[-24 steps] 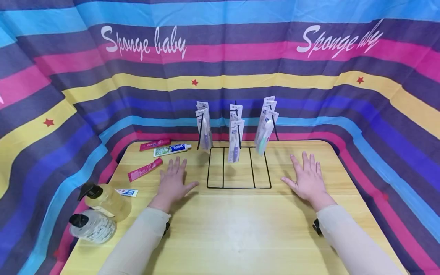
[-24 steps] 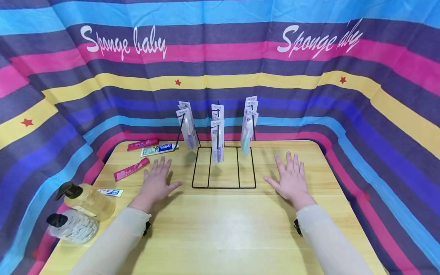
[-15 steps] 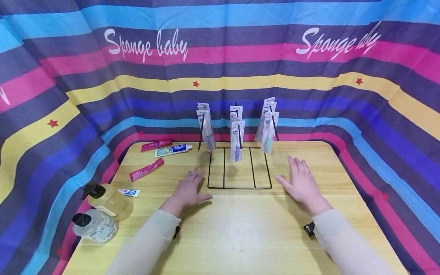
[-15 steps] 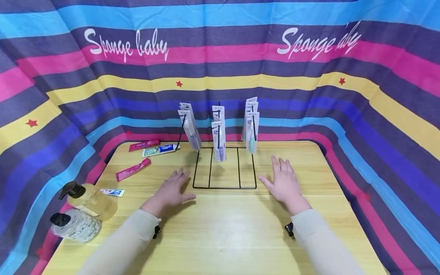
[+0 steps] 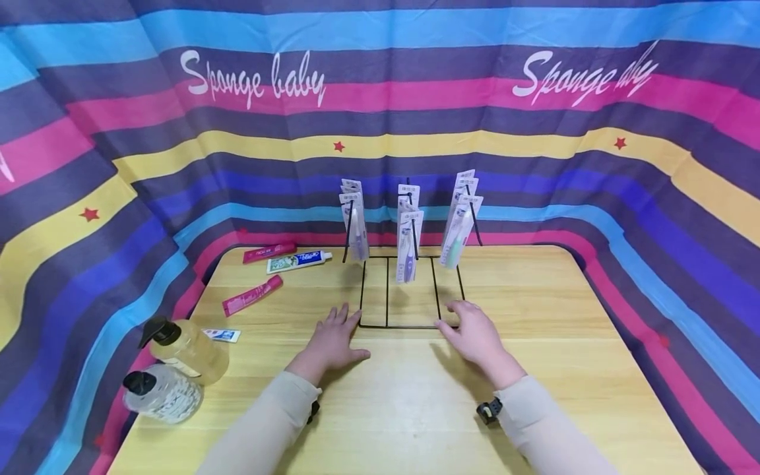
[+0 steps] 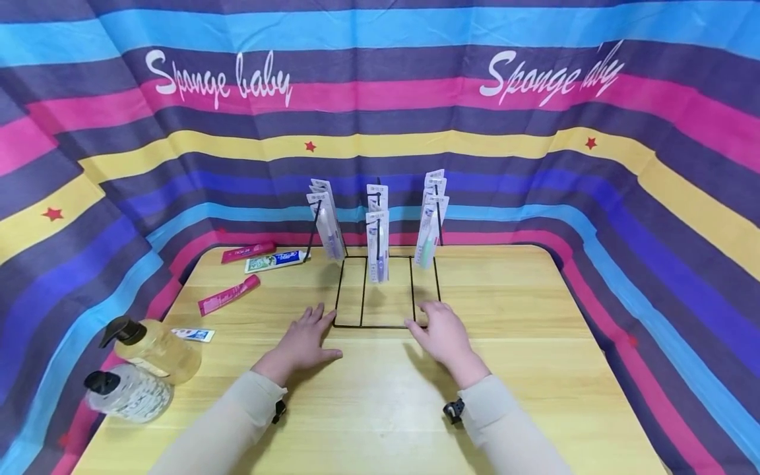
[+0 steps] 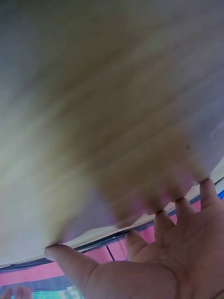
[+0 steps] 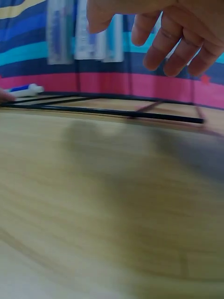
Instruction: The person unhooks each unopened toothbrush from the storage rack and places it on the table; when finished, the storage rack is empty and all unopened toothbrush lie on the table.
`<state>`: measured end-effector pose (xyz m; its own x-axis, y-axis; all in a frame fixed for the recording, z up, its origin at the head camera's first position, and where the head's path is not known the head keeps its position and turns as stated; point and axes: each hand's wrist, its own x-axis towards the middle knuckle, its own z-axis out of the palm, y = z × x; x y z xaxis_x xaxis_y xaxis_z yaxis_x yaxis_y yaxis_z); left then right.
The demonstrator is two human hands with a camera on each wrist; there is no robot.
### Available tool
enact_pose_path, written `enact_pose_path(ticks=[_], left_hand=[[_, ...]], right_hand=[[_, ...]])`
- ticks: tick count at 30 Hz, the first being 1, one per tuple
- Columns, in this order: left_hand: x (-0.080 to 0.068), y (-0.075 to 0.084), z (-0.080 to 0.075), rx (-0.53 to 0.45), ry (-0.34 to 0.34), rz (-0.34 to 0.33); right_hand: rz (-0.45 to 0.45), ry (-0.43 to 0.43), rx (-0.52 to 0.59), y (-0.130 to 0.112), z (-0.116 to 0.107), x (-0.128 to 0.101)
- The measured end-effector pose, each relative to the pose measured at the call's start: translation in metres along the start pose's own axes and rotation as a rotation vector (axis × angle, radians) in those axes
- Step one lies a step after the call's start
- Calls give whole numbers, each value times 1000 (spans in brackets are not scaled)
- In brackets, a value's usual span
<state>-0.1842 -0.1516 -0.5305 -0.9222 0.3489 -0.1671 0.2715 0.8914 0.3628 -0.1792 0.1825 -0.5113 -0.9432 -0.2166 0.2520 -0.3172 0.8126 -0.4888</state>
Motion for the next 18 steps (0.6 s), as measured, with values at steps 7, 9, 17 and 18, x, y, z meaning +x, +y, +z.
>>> enact_pose_path(ticks=[7, 9, 17, 18], left_hand=[[-1, 2, -1, 41, -14, -5], [-1, 2, 0, 54, -16, -4], [0, 1, -2, 81, -14, -18], [0, 1, -2, 81, -12, -16]], right_hand=[[-46, -25, 97, -26, 24, 17], [-56, -19, 131, -35, 29, 23], [-221, 125, 258, -84, 29, 62], [-250, 139, 275, -92, 27, 68]])
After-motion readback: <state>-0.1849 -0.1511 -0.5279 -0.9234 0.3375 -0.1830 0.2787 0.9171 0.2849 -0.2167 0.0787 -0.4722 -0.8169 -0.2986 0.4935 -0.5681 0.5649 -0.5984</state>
